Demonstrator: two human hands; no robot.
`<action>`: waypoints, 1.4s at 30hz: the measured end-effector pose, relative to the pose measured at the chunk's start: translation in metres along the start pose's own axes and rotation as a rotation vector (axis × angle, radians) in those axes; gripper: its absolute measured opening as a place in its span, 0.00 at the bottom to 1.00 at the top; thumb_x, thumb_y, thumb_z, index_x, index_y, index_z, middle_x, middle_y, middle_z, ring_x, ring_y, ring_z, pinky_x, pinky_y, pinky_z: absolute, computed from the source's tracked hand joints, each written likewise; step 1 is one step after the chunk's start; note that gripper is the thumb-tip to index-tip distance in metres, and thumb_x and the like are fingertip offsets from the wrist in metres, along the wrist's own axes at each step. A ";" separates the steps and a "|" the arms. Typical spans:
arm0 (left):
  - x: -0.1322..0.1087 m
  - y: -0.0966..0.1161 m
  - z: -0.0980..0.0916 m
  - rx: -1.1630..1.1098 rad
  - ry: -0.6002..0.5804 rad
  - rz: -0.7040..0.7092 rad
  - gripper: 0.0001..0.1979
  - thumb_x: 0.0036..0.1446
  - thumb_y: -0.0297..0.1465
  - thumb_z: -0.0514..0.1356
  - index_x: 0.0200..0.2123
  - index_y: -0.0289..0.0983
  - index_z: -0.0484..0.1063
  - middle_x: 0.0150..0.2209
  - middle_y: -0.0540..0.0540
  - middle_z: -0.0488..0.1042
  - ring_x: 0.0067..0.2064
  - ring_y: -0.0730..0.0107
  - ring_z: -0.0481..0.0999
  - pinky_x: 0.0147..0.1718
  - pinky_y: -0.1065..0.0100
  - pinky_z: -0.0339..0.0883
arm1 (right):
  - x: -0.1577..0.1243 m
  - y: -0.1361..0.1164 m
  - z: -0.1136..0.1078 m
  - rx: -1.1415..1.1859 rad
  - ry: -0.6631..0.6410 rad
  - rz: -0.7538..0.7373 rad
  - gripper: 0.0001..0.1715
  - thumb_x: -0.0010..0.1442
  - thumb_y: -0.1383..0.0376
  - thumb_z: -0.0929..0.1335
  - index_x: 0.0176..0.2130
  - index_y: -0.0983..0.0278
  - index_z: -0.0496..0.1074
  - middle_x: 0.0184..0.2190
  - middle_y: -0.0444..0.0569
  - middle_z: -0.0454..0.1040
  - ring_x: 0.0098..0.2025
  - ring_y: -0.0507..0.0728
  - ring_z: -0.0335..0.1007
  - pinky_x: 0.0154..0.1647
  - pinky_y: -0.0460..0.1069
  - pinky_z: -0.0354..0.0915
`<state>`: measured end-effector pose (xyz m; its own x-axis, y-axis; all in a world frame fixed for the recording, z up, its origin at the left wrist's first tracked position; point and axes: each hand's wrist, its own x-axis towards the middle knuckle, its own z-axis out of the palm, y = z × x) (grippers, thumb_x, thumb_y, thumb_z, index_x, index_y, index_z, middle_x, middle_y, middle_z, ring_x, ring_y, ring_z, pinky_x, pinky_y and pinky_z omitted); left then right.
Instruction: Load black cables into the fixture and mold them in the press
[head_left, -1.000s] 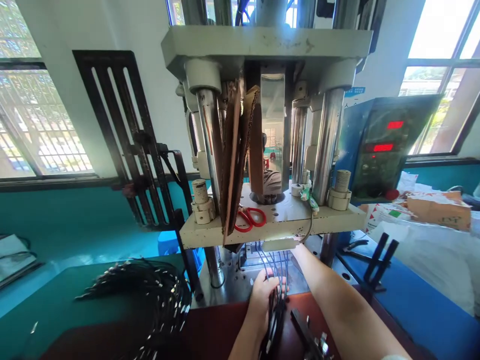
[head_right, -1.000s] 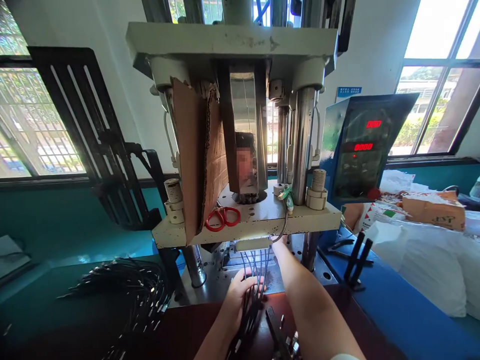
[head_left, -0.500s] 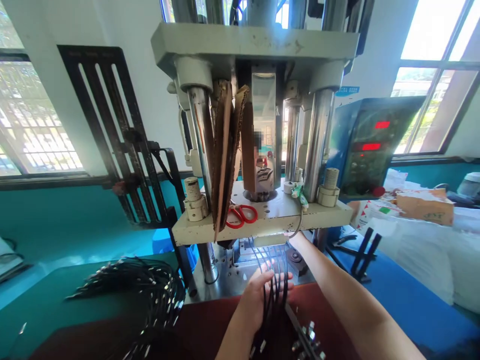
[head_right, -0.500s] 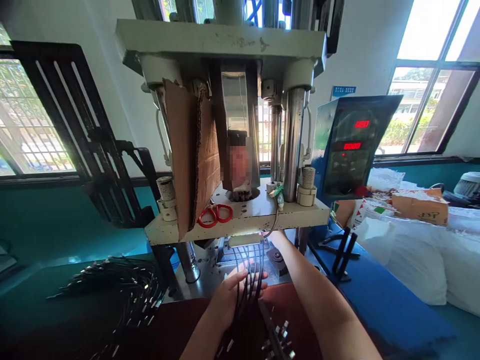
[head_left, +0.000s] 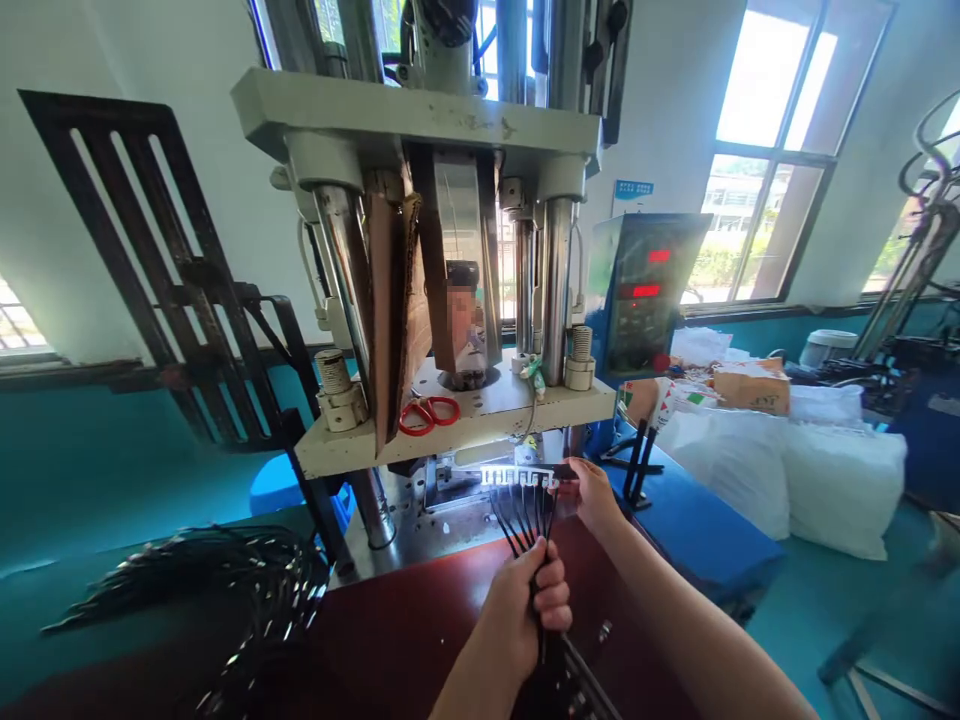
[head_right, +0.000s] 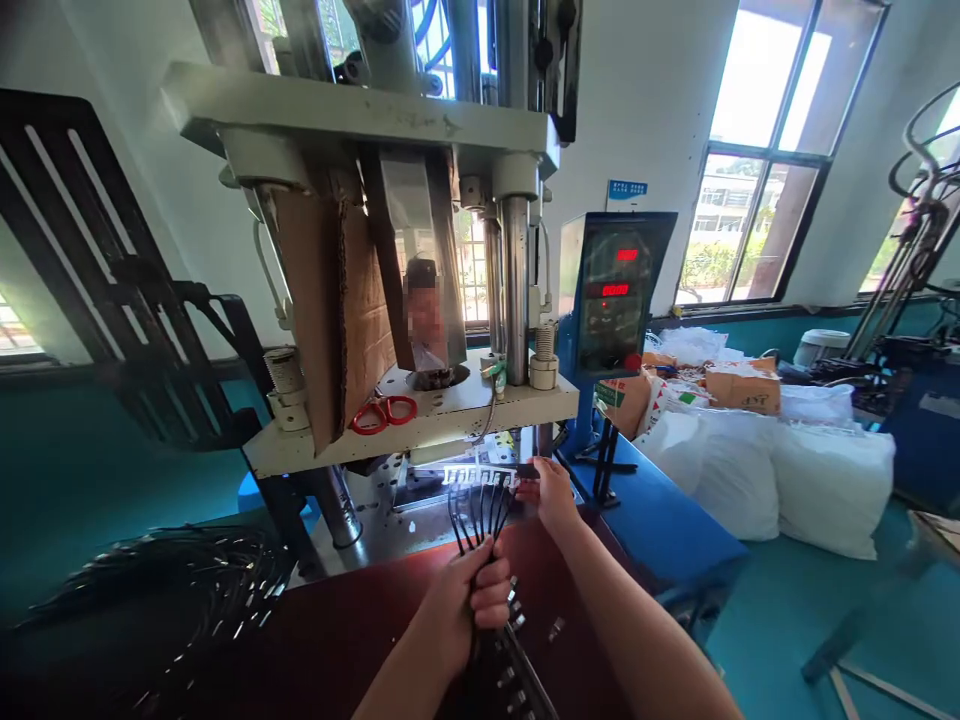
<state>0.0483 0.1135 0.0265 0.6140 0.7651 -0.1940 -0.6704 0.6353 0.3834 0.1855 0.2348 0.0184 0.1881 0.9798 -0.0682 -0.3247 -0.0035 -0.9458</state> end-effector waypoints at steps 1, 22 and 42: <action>-0.007 -0.009 0.001 0.051 -0.023 -0.028 0.18 0.44 0.36 0.66 0.26 0.34 0.60 0.14 0.59 0.48 0.13 0.84 0.46 0.11 0.79 0.37 | -0.004 -0.001 -0.008 0.014 0.029 -0.009 0.08 0.53 0.64 0.62 0.34 0.65 0.63 0.16 0.44 0.68 0.17 0.53 0.67 0.16 0.45 0.64; -0.040 -0.063 0.001 0.579 0.043 -0.050 0.25 0.37 0.48 0.66 0.24 0.32 0.66 0.15 0.51 0.59 0.16 0.80 0.55 0.17 0.74 0.42 | -0.128 -0.015 -0.166 -1.210 -0.168 -0.364 0.04 0.47 0.69 0.64 0.28 0.65 0.69 0.30 0.47 0.65 0.35 0.56 0.62 0.38 0.51 0.60; -0.066 -0.048 0.026 0.944 -0.077 -0.260 0.18 0.45 0.42 0.64 0.24 0.32 0.66 0.17 0.52 0.59 0.18 0.81 0.55 0.17 0.76 0.45 | -0.164 -0.113 -0.120 -1.073 0.218 -0.816 0.16 0.59 0.56 0.59 0.29 0.64 0.66 0.26 0.48 0.68 0.28 0.55 0.64 0.30 0.49 0.60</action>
<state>0.0512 0.0299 0.0446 0.7435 0.5831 -0.3275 0.0768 0.4120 0.9079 0.3029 0.0502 0.0987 0.1518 0.7271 0.6695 0.8019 0.3054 -0.5135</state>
